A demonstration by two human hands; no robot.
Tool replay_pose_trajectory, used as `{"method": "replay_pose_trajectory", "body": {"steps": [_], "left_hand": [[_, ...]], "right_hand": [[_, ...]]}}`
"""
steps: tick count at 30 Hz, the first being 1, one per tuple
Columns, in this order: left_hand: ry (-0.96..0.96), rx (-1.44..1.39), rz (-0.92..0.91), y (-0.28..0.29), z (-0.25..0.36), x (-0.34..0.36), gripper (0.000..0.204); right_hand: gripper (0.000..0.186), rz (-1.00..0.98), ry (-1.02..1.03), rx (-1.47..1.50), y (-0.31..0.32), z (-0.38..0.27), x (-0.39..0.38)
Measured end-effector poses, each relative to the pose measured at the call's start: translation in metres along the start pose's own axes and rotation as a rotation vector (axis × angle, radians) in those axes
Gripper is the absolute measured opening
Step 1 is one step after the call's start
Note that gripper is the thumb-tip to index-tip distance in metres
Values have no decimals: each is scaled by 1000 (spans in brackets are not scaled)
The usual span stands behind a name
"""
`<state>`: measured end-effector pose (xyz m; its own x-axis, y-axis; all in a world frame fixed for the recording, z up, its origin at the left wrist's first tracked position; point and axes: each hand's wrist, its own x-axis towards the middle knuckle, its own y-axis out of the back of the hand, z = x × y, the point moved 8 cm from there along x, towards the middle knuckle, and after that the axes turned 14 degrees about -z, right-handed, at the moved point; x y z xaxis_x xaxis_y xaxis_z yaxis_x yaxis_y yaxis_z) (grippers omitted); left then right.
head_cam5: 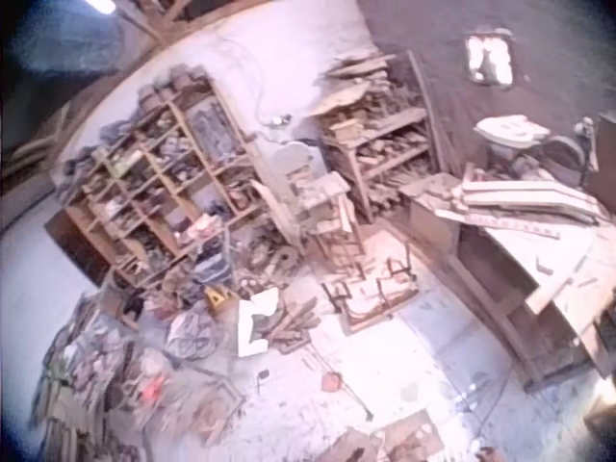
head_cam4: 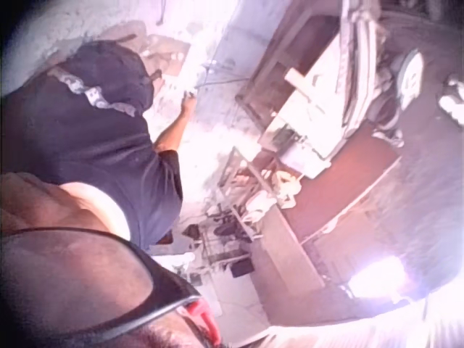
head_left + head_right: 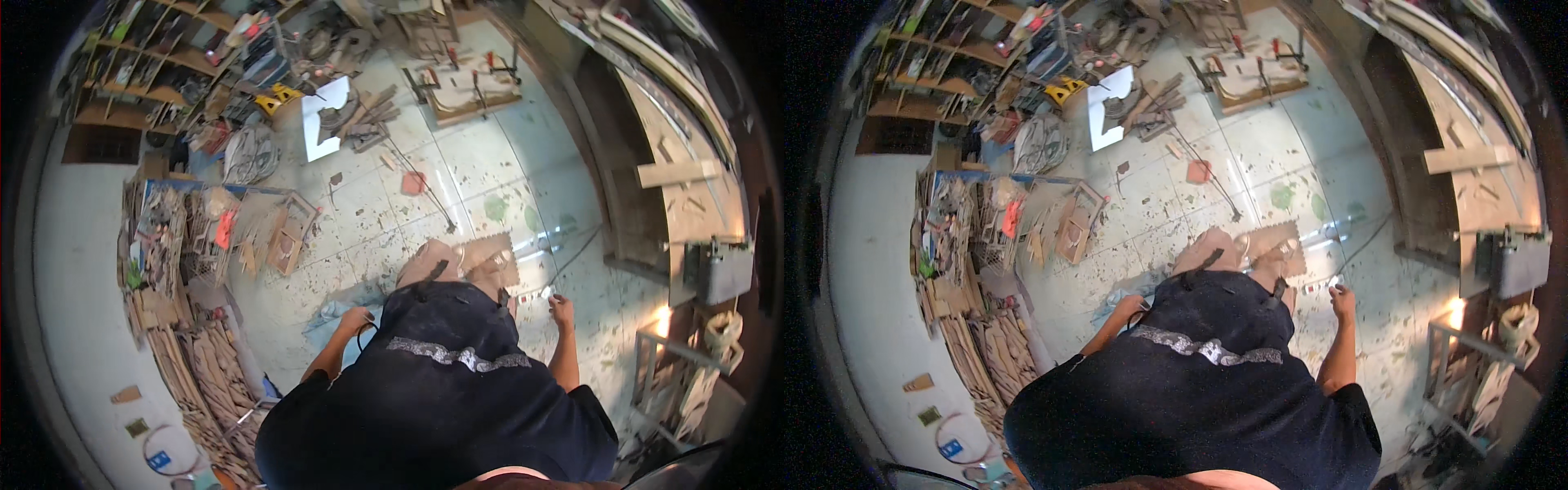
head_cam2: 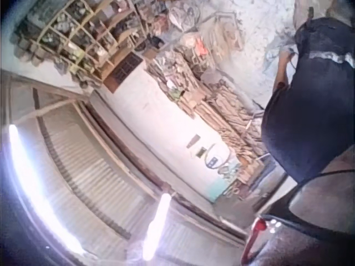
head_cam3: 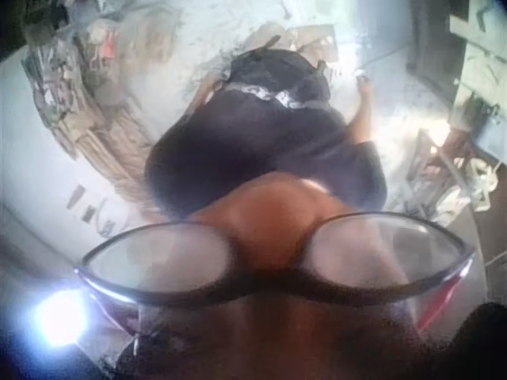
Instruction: The person uses a band saw to cut a curved shape from a wooden board, then moves to a workbench where they plug in a power strip and use a pencil and square to mark lines on another piece of wood.
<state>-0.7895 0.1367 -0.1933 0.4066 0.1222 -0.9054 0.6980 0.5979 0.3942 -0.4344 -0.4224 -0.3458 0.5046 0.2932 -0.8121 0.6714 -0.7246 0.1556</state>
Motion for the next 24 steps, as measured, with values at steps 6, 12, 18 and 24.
{"method": "replay_pose_trajectory", "body": {"steps": [6,12,18,24], "left_hand": [[73,-493,206,19,-32,-3,19],[42,-837,245,76,-30,24,23],[-503,307,79,16,-90,62,20],[-309,-545,-407,-34,-173,12,28]], "right_hand": [[49,-8,111,-64,-4,-54,8],[44,69,76,-79,-18,-9,-8],[36,-241,-206,-114,-129,-1,-68],[35,-366,-175,-157,-228,-18,-118]]}}
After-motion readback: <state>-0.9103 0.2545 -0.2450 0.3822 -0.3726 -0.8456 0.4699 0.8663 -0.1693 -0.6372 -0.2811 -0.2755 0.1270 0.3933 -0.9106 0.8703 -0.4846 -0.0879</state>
